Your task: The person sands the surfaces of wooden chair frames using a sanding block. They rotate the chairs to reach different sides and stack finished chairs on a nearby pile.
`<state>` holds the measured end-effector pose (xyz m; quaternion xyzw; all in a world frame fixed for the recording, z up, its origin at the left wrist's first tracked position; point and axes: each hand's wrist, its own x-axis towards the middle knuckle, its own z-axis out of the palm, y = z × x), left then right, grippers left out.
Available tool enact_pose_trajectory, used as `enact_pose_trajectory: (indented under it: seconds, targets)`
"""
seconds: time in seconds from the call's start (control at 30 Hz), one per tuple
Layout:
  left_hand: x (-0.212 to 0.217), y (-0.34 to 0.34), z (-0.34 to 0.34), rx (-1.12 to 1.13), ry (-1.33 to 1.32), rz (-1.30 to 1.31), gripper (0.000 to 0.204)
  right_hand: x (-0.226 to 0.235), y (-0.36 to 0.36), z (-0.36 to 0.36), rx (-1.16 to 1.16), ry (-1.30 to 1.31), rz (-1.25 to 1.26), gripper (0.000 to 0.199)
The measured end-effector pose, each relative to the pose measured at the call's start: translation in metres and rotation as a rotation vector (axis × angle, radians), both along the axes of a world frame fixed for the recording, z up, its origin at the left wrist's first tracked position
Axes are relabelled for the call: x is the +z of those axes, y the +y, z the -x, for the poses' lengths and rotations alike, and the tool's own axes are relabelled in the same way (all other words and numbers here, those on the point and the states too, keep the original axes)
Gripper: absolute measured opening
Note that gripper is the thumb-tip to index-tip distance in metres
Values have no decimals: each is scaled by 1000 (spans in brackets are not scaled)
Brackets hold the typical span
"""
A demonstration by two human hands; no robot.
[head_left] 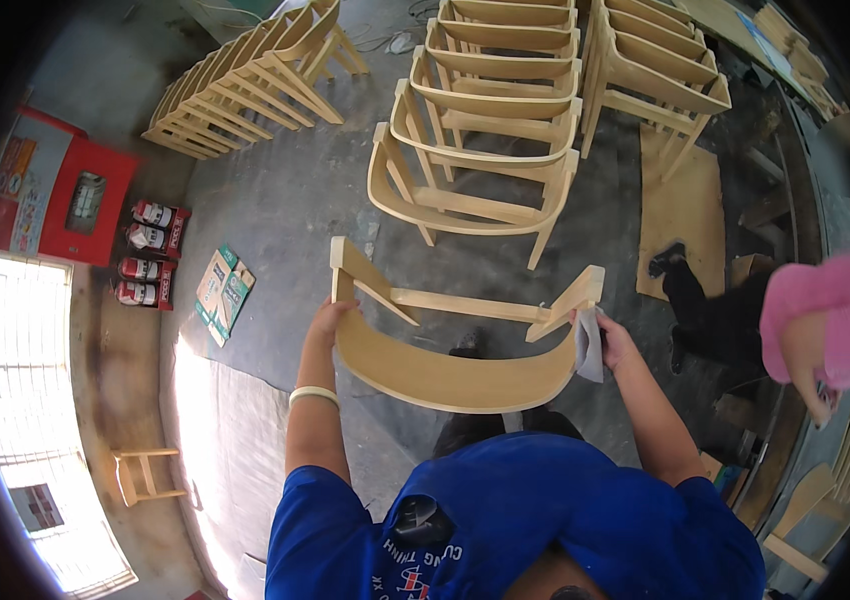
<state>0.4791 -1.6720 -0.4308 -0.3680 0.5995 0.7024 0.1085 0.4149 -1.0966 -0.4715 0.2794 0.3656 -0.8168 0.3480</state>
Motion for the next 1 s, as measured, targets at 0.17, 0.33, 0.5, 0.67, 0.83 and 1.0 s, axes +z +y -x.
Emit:
enact_pose_trajectory:
  seconds: [0.17,0.33,0.5,0.67,0.83,1.0]
  targets:
    - [-26,-29,56,-51,-24,-50,45,-23,-34,19,-86,-68,-3,42]
    - [-44,-39,93,-52,9,-31,49,-33,-54,36,-140,-51,17,46]
    - [-66,-55,116,-38,3,-42,50,-39,-70,48,-233,-63,-9,46]
    - [-84,-64,130,-33,2,-79,49,-48,-79,57,-267,-60,-7,45]
    - [-87,-66,133,-6,-12,-64,49,-52,-88,66,-300,-130,-16,40]
    - [-91,-73,140,-4,-5,-85,50,-53,-94,77,-289,-101,-56,39]
